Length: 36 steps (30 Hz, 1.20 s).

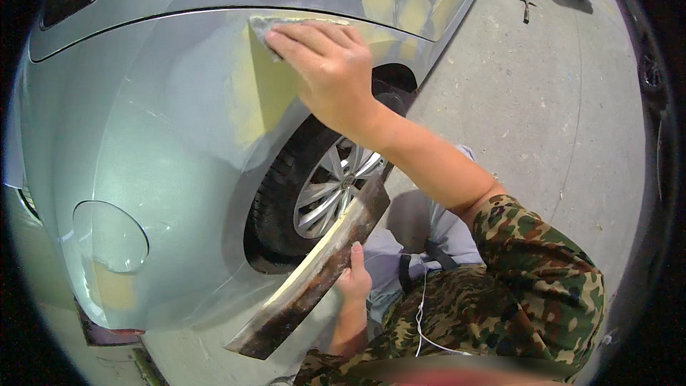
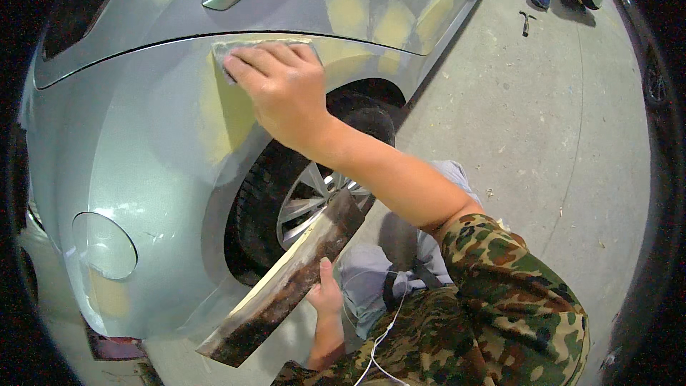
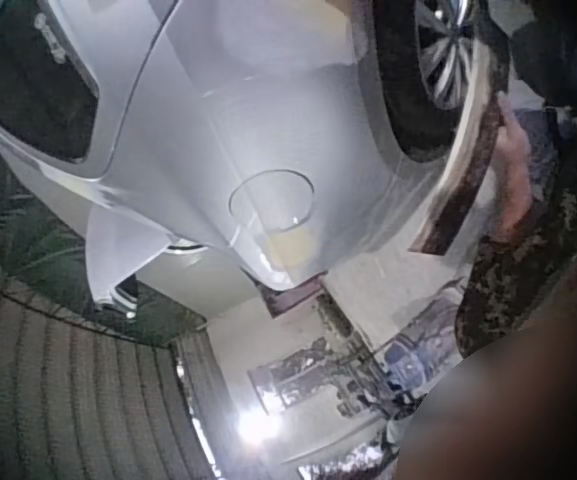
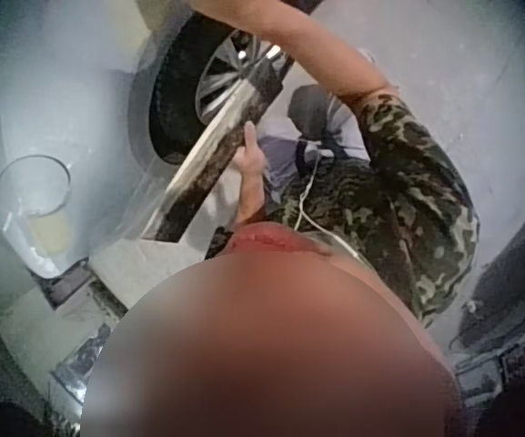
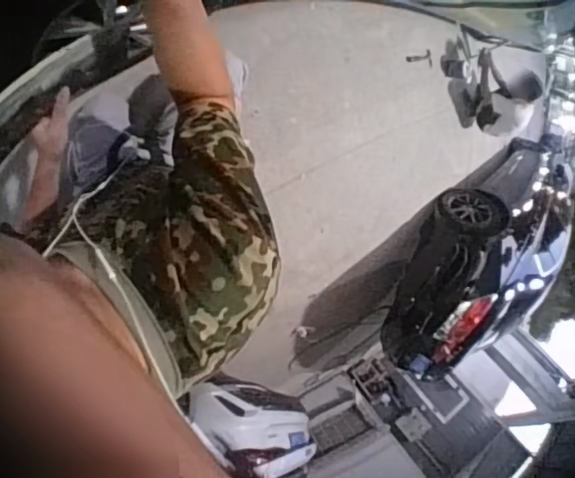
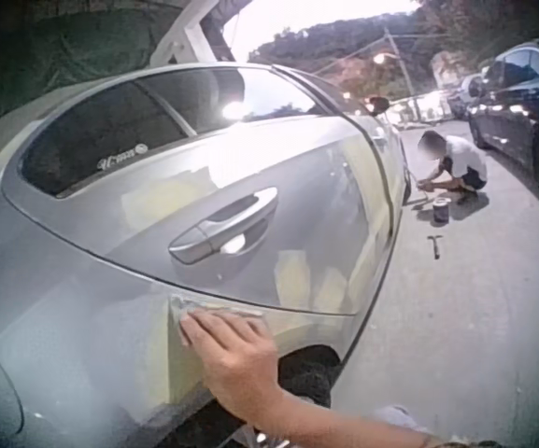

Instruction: The person applies body filler to the rear quarter panel of a silver car using a spreader, then sands the area with a sanding block. The person repeatedly adds filler and sands the surface to smooth it.

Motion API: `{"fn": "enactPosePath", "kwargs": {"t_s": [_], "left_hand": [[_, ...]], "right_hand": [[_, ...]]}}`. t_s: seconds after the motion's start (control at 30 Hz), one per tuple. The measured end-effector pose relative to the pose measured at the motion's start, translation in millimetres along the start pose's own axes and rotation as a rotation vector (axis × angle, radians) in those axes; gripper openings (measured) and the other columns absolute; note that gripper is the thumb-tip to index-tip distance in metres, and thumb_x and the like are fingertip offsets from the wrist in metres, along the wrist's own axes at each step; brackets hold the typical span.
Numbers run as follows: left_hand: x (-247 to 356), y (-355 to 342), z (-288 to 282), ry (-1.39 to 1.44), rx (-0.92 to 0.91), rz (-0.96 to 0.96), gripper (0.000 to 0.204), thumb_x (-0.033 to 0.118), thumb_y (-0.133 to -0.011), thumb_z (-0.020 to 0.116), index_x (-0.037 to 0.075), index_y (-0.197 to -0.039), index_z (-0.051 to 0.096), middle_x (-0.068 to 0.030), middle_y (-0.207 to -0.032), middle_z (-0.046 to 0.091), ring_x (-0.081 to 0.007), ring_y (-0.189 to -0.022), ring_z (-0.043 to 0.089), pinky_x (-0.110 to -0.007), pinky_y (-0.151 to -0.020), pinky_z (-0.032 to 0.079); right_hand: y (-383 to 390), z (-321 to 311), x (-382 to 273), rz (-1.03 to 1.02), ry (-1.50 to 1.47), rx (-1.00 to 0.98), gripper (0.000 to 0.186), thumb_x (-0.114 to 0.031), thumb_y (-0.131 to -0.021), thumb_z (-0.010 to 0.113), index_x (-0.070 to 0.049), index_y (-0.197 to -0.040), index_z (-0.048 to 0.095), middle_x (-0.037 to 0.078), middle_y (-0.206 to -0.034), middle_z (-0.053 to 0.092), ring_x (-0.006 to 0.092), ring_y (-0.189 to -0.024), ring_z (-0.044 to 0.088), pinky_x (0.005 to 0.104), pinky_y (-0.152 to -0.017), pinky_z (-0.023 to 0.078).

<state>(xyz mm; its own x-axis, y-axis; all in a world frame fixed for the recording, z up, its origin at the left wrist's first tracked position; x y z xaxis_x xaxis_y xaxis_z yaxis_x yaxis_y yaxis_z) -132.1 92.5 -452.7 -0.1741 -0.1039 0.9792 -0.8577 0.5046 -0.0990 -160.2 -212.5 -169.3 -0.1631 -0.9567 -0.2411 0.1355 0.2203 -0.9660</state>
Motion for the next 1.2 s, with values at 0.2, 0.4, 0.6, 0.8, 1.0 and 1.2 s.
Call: {"fn": "enactPosePath", "kwargs": {"t_s": [0.2,0.4,0.6,0.8,1.0,1.2], "left_hand": [[-22.1,4.0,-4.0,-0.011,-0.057,-0.173,0.036,0.015,-0.105,0.076,-0.007,-0.134,0.070,-0.0125,-0.139,0.071,-0.0191,-0.126,0.065,-0.033,-0.112,0.046],[22.1,-0.6,9.7,0.205,-0.049,0.184,0.039,0.010,-0.106,0.073,-0.007,-0.140,0.064,-0.0129,-0.143,0.068,-0.0201,-0.130,0.063,-0.034,-0.115,0.045],[11.9,0.1,8.2,0.137,-0.056,0.069,0.042,0.009,-0.106,0.073,-0.007,-0.142,0.062,-0.0132,-0.146,0.066,-0.0212,-0.132,0.062,-0.035,-0.116,0.044],[4.4,4.5,7.0,0.122,-0.035,-0.051,0.041,0.010,-0.105,0.074,-0.007,-0.141,0.064,-0.0133,-0.145,0.067,-0.0210,-0.133,0.061,-0.036,-0.117,0.044],[5.1,-5.0,4.1,0.110,-0.021,0.030,0.036,0.013,-0.106,0.074,-0.007,-0.135,0.068,-0.0114,-0.140,0.069,-0.0184,-0.130,0.062,-0.034,-0.115,0.044],[-9.3,1.3,-3.5,0.047,-0.014,-0.016,0.037,0.015,-0.105,0.076,-0.006,-0.134,0.069,-0.0127,-0.140,0.070,-0.0202,-0.127,0.064,-0.034,-0.113,0.045]], "right_hand": [[7.2,0.2,-35.2,-0.105,-0.110,-0.025,0.025,-0.017,-0.087,0.073,-0.014,-0.111,0.080,-0.001,-0.114,0.080,0.0205,-0.106,0.075,0.0390,-0.090,0.053],[-4.0,-5.6,0.5,-0.024,0.028,0.052,0.029,-0.012,-0.082,0.075,-0.015,-0.111,0.080,-0.002,-0.114,0.080,0.0193,-0.105,0.074,0.0399,-0.091,0.052],[0.5,5.2,7.5,0.031,0.022,0.026,0.029,-0.007,-0.082,0.073,-0.014,-0.109,0.081,-0.002,-0.115,0.080,0.0184,-0.106,0.074,0.0381,-0.091,0.052],[2.5,3.9,0.7,-0.025,0.025,0.023,0.028,-0.008,-0.083,0.073,-0.013,-0.109,0.081,-0.001,-0.114,0.080,0.0191,-0.105,0.075,0.0381,-0.091,0.053],[3.7,9.7,-27.7,-0.030,-0.082,-0.039,0.033,-0.002,-0.081,0.076,-0.014,-0.112,0.082,0.000,-0.115,0.081,0.0211,-0.106,0.077,0.0382,-0.089,0.055],[-4.0,-8.9,-5.5,0.026,-0.104,0.026,0.031,-0.003,-0.084,0.073,-0.012,-0.113,0.081,0.003,-0.113,0.082,0.0231,-0.104,0.077,0.0384,-0.090,0.056]]}}
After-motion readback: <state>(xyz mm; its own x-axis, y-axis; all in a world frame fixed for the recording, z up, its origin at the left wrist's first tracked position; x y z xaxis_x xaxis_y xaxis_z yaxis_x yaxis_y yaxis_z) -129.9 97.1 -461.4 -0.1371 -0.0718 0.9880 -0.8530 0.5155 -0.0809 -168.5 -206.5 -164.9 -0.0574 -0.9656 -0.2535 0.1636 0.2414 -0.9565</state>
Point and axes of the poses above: each hand's wrist, its own y-axis away from the middle knuckle, its own z-axis out of the palm, x = y × z, the point moved 7 cm from there along -y, towards the middle knuckle
